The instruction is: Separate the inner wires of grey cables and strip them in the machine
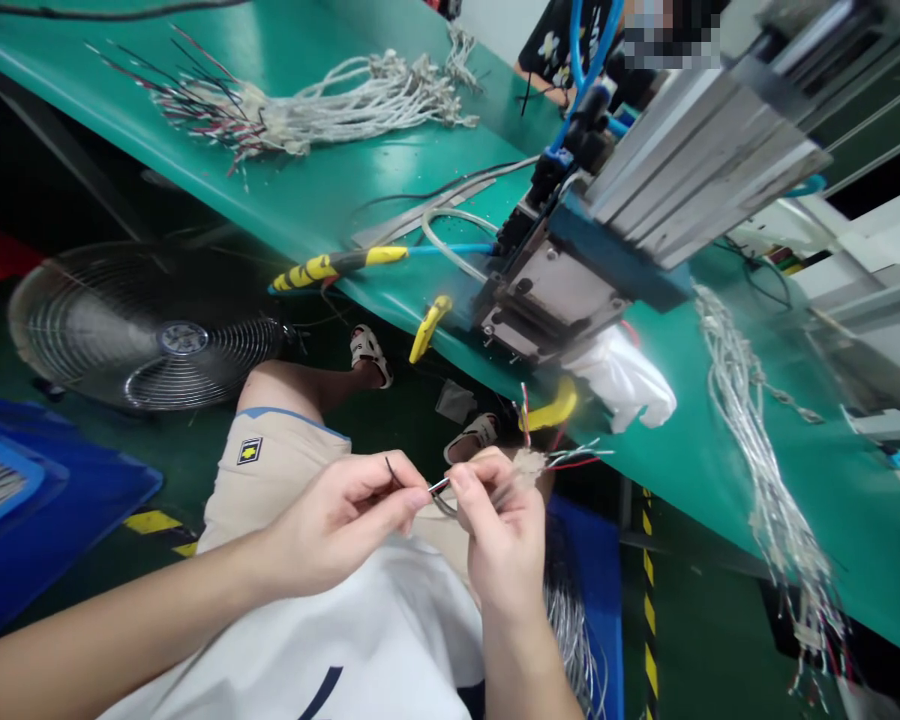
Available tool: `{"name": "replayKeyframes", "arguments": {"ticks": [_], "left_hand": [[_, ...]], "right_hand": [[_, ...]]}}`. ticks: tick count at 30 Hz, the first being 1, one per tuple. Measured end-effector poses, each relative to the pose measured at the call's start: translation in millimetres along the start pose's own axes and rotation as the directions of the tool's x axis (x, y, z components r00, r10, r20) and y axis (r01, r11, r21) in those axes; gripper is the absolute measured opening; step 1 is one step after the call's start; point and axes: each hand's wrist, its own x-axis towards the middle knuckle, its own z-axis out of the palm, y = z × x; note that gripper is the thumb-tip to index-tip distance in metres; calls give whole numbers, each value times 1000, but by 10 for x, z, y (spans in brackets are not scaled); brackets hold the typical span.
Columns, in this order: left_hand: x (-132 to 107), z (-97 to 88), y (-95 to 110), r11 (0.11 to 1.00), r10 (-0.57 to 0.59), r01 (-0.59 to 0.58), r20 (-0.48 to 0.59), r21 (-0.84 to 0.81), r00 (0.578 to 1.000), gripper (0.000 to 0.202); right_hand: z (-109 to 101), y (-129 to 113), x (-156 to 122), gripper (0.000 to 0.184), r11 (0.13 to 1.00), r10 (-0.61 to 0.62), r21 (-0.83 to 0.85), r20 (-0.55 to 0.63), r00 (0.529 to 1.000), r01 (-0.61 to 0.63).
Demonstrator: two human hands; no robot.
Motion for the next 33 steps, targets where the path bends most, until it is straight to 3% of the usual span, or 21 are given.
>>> {"name": "replayKeyframes", "arguments": {"ticks": [2,4,8,15,20,25,28,33], "left_hand": [[27,-47,-34,989,119,-120,27,85,993,20],[61,-85,-69,967,208,-214,54,136,977,19],[90,-97,-123,957,251,-257,60,133,966,18],[92,-55,-115,991,99,-103,49,83,994,24],[93,-22,-84,1000,19,-16,100,-26,995,29],[79,22,-68,996,-30,39,103,-81,994,30],[85,54,-55,992,-56,65,79,-111,995,32],[148,118,-5,934,-151,145,8,-327,989,31]], "right_hand": [[-16,-62,-15,21,988,88,115,95,992,-98],[-28,-104,-24,18,982,99,145,152,983,-122],[-38,-108,5,17,1000,11,-8,33,999,-11],[-79,-96,71,20,996,82,13,96,992,-83],[-102,-99,107,22,981,180,50,124,976,-188],[-115,-131,138,23,976,203,46,137,970,-211],[-103,-145,153,22,974,212,53,122,970,-219],[-95,-140,164,23,979,183,83,25,983,-185]]}}
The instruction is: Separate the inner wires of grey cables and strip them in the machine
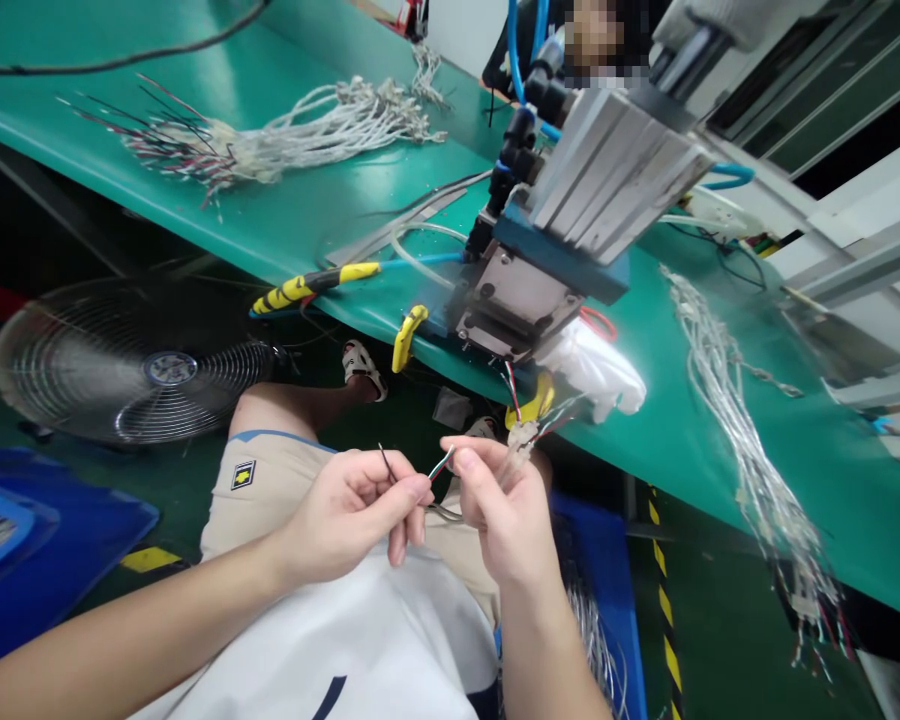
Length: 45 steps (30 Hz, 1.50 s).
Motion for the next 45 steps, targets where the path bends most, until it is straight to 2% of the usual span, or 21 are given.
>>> {"name": "replayKeyframes", "arguments": {"ticks": [5,10,16,21,26,30,33,36,40,45], "left_hand": [[96,44,116,997,5,-10,-58,-79,998,32],[117,73,157,993,11,-9,10,-117,1000,31],[70,108,100,999,-24,23,-5,-43,1000,33],[41,68,64,999,-32,31,36,20,999,30],[54,74,64,996,7,-9,31,86,1000,30],[186,112,247,1000,10,-10,3,-7,1000,29],[367,127,469,993,87,-91,-54,-77,995,28],[565,132,639,978,165,-174,-87,-114,982,25],[743,155,718,969,193,-205,-97,-135,976,23],[825,202,763,963,223,-238,-120,-127,967,23]], "right_hand": [[-32,29,-16,21,998,-41,40,-86,995,45],[10,2,-16,19,994,-65,79,-83,994,71],[83,-62,-10,17,996,-62,63,-101,993,68],[83,-71,-24,19,992,-116,31,-88,989,119],[83,-67,4,21,998,-34,56,-111,993,41],[49,-69,38,24,993,-64,88,-159,985,78],[24,-60,40,22,986,-92,119,-171,981,114],[17,-33,24,19,989,-70,117,-161,984,90],[16,18,3,19,993,-39,107,-150,988,55],[14,69,-7,20,994,-10,106,-132,991,25]]}}
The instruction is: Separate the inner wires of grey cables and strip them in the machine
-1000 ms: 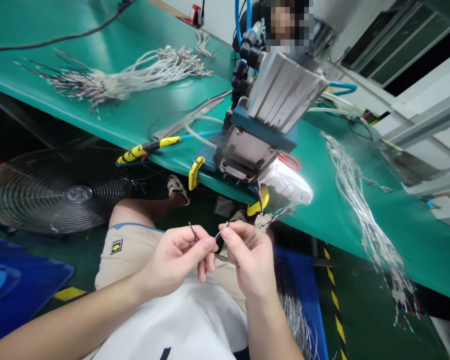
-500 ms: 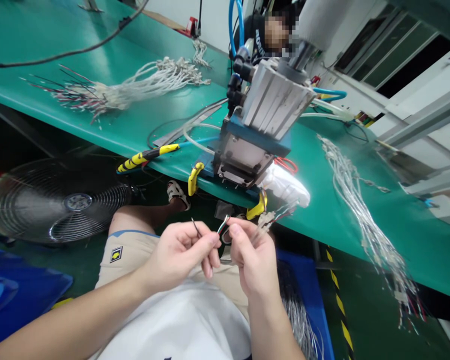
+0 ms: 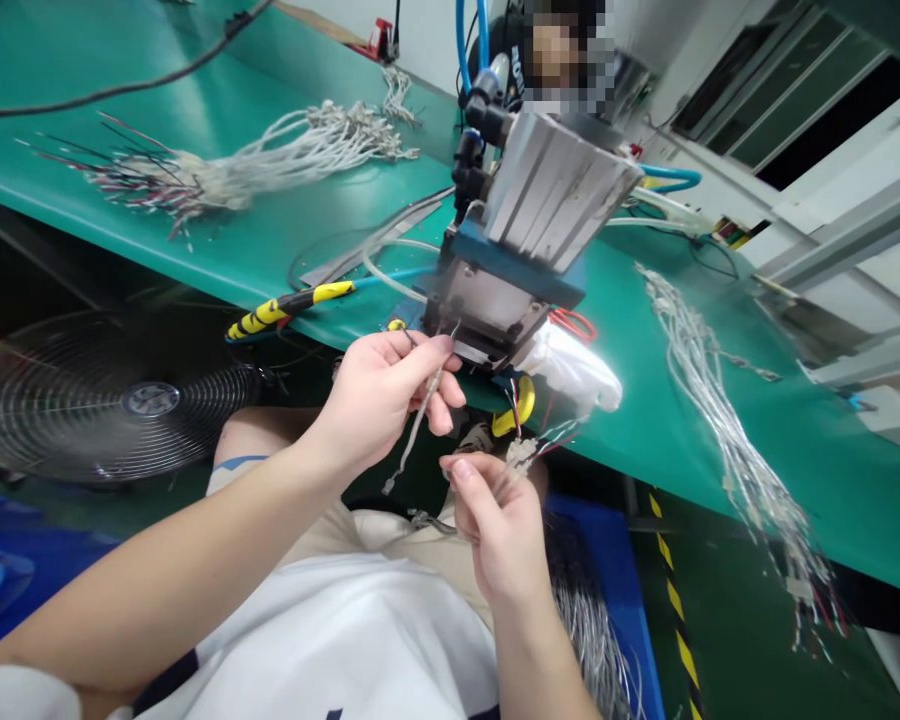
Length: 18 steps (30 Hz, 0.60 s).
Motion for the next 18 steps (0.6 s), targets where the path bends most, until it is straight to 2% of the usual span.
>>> {"name": "replayKeyframes", "arguments": {"ticks": [7,18], "left_hand": [[61,42,29,1000,-3,2,-85,-15,996,25],[67,65,22,1000,-13,11,-106,-18,994,27]], "right_hand": [[-8,29,-9,20,1000,28,3,12,1000,-28],[-12,61,-20,21,999,48,11,10,999,-48]]}}
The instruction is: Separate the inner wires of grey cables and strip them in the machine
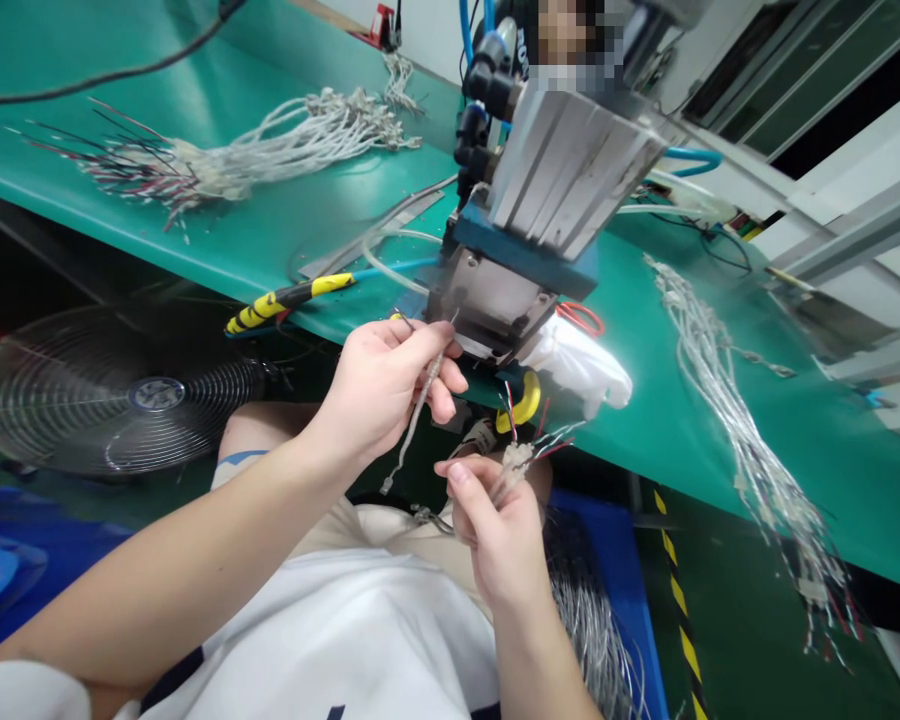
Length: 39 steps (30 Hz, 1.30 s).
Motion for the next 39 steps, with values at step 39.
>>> {"name": "replayKeyframes", "arguments": {"ticks": [39], "left_hand": [[-156,-105,-11,998,-35,40,117,-43,993,23]], "right_hand": [[-7,-1,-82,18,1000,-26,1,45,999,26]]}}
